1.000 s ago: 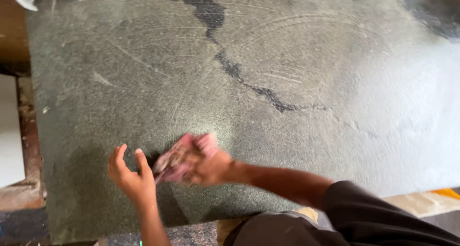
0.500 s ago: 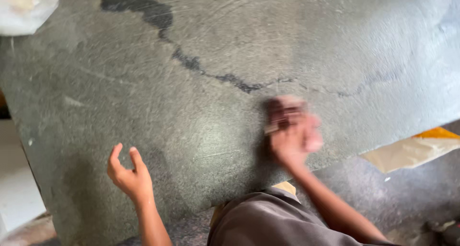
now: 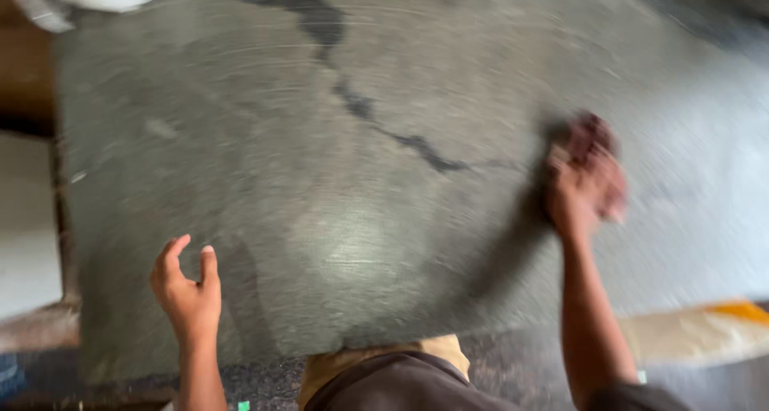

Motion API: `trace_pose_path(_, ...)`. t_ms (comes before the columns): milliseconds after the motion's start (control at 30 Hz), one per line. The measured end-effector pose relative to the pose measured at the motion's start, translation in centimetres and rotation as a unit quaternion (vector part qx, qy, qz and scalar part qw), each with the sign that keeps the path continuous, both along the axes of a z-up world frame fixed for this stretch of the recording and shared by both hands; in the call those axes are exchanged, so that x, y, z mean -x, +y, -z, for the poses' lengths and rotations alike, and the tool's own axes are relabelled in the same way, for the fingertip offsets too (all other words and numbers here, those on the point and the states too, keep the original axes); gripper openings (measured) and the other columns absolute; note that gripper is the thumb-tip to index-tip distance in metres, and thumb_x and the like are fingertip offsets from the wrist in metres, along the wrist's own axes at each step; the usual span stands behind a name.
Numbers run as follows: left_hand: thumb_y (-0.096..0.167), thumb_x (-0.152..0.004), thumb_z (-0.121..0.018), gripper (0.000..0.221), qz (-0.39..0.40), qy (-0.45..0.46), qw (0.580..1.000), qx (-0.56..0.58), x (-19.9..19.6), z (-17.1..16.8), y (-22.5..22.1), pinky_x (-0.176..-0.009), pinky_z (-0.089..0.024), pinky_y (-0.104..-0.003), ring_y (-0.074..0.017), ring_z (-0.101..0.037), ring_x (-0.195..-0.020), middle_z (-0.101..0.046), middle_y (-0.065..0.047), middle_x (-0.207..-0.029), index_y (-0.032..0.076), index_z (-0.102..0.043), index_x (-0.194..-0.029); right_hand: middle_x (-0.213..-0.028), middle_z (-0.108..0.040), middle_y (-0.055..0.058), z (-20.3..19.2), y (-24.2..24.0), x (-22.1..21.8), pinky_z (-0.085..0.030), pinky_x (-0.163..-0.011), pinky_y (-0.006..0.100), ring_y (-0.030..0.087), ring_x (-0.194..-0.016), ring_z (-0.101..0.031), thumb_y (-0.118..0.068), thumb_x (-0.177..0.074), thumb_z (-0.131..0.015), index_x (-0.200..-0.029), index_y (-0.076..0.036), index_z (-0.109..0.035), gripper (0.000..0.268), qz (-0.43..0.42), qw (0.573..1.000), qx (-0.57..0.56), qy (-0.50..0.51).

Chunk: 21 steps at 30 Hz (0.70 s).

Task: The person scrapes a stone table surface using a metal scraper and then wipes the table with a cloth.

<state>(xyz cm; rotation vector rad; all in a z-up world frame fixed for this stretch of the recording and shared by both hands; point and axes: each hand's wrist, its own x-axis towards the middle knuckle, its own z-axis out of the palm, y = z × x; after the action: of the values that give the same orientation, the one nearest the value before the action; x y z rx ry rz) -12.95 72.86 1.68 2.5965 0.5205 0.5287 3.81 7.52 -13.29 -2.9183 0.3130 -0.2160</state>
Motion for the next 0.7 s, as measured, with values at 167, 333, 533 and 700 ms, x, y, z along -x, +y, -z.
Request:
trace_pose_path(167, 0.031, -0.111, -0.073, 0.035, -0.15, -0.029, 0.987, -0.045, 9.4, 4.9, 14.4, -0.107, -0.043, -0.05, -0.0335, -0.057, -0.12, -0.063, -0.019, -0.121, 0.004, -0.064, -0.13, -0.171, -0.022, 0.017, -0.3, 6.5, -3.1, -0.007, -0.128, 0.057, 0.044, -0.156, -0.011, -0.032, -0.109, -0.037, -0.161, -0.009, -0.032, 0.057, 0.047, 0.995, -0.089, 0.007)
trace_pose_path(333, 0.029, -0.112, -0.067, 0.031, -0.203, -0.008, 0.969, -0.141, 15.1, 8.6, 22.9, -0.096, -0.044, -0.049, -0.0383, -0.059, -0.11, -0.062, -0.02, -0.113, 0.0, -0.062, -0.12, -0.174, -0.023, 0.015, -1.5, 22.0, -17.9, -0.005, -0.13, 0.053, 0.04, -0.159, -0.012, -0.035, -0.11, -0.03, -0.167, -0.013, -0.032, 0.06, -0.13, 0.987, -0.074, -0.051)
trace_pose_path(533, 0.047, -0.106, -0.058, 0.05, -0.246, 0.002, 0.969, -0.036, 14.1, 6.7, 20.9, -0.099, -0.051, -0.054, -0.0427, -0.064, -0.117, -0.068, -0.022, -0.124, 0.001, -0.066, -0.123, -0.175, -0.025, 0.007, -7.0, 58.5, -28.6, -0.008, -0.134, 0.048, 0.028, -0.163, -0.02, -0.032, -0.111, -0.031, -0.167, -0.015, -0.027, 0.058, -0.458, 0.876, -0.151, -0.012)
trace_pose_path(700, 0.05, -0.1, -0.055, 0.06, -0.259, 0.062, 0.964, 0.013, 13.6, 4.6, 21.4, -0.11, -0.045, -0.059, -0.0476, -0.056, -0.132, -0.065, -0.024, -0.135, -0.001, -0.062, -0.132, -0.166, -0.034, 0.007, -6.3, 80.8, -28.8, -0.019, -0.127, 0.05, 0.029, -0.154, -0.029, -0.039, -0.117, -0.033, -0.158, -0.018, -0.043, 0.047, -0.473, 0.878, -0.003, 0.068)
